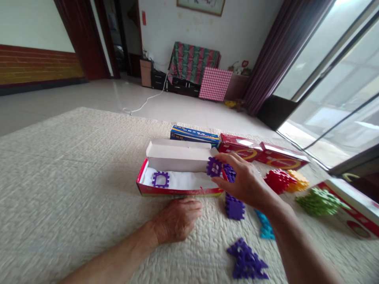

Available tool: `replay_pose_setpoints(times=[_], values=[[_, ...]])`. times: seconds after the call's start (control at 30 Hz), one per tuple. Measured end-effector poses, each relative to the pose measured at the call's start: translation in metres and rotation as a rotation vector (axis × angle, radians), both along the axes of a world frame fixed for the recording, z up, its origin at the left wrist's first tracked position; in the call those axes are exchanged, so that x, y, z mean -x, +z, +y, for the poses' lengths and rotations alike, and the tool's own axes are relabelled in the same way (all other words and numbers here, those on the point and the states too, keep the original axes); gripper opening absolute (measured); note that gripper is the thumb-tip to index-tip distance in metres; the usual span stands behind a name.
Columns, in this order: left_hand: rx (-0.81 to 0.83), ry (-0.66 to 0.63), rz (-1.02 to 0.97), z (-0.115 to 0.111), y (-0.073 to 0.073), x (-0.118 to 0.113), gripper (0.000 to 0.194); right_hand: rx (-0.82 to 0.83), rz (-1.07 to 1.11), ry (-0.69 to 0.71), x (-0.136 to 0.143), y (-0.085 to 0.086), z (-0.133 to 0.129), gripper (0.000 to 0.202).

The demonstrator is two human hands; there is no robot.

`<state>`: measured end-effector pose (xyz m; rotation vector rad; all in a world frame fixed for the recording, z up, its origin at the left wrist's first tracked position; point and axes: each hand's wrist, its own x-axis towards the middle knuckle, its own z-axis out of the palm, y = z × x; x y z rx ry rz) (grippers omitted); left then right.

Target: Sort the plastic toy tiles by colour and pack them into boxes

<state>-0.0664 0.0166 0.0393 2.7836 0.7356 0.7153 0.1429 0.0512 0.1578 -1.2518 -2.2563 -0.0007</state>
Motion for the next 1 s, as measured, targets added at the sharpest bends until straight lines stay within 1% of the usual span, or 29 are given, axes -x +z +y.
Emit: replay_pose_setpoints(times=[0.1,0.2,0.27,0.33,0.43,0.57,0.63,0.67,0.73,0.83,0.87,0.93,0.97,1.0], values=[[0.026,-0.06,-0.002,0.002,-0.001,0.0,0.023,0.093,-0.003,0.144,0.039,0.001,0.013,0.042],[0.046,-0.058,0.005,0.002,-0.004,-0.001,0.024,0.175,-0.098,0.267,0.076,-0.004,0.024,0.041],[0.056,-0.053,0.011,0.003,-0.005,-0.002,0.023,0.209,-0.171,0.324,0.091,-0.008,0.03,0.041],[0.058,-0.056,0.012,0.003,-0.006,-0.003,0.021,0.227,-0.21,0.347,0.098,-0.012,0.034,0.042],[0.052,-0.07,0.018,0.005,-0.007,-0.003,0.02,0.252,-0.217,0.342,0.104,-0.018,0.038,0.043],[0.024,-0.078,0.029,0.006,-0.007,-0.001,0.02,0.252,-0.141,0.34,0.107,-0.019,0.038,0.042],[-0.016,-0.058,0.018,0.002,-0.005,0.0,0.021,0.206,-0.071,0.311,0.098,-0.015,0.034,0.036],[-0.055,-0.036,0.002,-0.001,-0.003,0.001,0.022,0.165,-0.028,0.283,0.089,-0.013,0.03,0.03],[-0.181,0.039,-0.06,-0.009,0.006,0.002,0.023,0.057,0.066,0.203,0.062,-0.009,0.02,0.02],[-0.425,0.212,-0.179,-0.018,0.026,0.003,0.024,-0.081,0.161,0.019,0.012,-0.012,-0.003,0.014],[-0.463,0.298,-0.178,-0.019,0.034,0.004,0.027,-0.076,0.159,0.01,-0.003,-0.017,-0.011,0.013],[-0.405,0.466,-0.079,-0.017,0.048,0.008,0.034,-0.005,0.107,0.026,-0.026,-0.029,-0.025,0.015],[-0.333,0.527,-0.017,-0.015,0.053,0.011,0.033,0.018,0.075,0.042,-0.032,-0.036,-0.03,0.017],[-0.26,0.547,0.038,-0.012,0.057,0.014,0.028,0.027,0.046,0.047,-0.036,-0.043,-0.034,0.019]])
